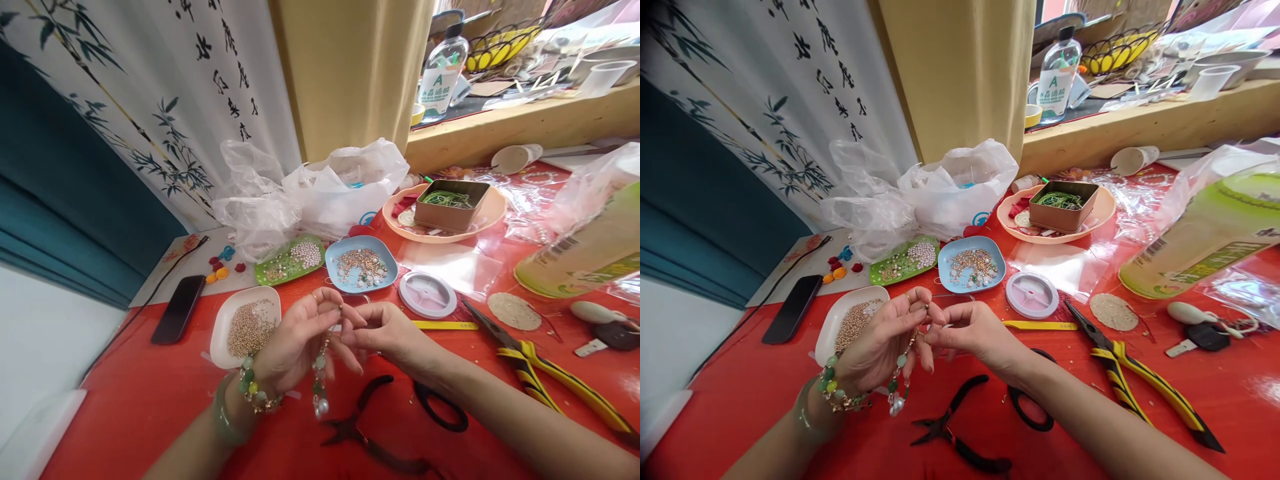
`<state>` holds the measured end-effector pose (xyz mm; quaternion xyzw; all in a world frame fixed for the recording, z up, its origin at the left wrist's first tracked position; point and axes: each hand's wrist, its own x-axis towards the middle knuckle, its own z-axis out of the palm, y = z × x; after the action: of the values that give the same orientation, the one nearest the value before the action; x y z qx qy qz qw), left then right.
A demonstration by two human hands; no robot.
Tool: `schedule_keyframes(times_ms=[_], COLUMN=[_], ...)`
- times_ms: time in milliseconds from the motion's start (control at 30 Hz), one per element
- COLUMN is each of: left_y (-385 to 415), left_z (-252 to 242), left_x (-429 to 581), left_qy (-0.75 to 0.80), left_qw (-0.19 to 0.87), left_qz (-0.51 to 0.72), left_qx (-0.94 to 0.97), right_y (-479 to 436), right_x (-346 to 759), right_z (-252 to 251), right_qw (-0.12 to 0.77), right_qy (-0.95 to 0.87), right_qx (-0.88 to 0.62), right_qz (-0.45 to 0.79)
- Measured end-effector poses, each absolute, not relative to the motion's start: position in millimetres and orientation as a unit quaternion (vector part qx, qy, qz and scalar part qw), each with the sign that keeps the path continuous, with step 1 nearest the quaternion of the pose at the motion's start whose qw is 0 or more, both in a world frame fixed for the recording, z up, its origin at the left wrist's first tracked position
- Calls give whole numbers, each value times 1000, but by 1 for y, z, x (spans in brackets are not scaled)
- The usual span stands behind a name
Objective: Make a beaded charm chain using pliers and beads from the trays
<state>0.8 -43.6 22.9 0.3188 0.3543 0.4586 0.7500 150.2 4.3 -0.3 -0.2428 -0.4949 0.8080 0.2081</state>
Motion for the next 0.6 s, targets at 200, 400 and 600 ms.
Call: schedule_keyframes(times_ms=[200, 400, 600], left_y=[-44, -41, -36], left_z=[24, 22, 14], left_x=[4, 5, 5], left_qy=[415, 479, 515], left_qw=[730, 673, 670], left_qz=[427, 454, 429], left_qx=[335, 335, 318], right_y=[3, 5, 9], right_x=[150, 150, 147], right_z=[-5, -12, -10], right_qw=[227, 236, 245], right_qy=[-514, -468, -508], right_qx=[-226, -307, -338], right_qz=[796, 795, 754])
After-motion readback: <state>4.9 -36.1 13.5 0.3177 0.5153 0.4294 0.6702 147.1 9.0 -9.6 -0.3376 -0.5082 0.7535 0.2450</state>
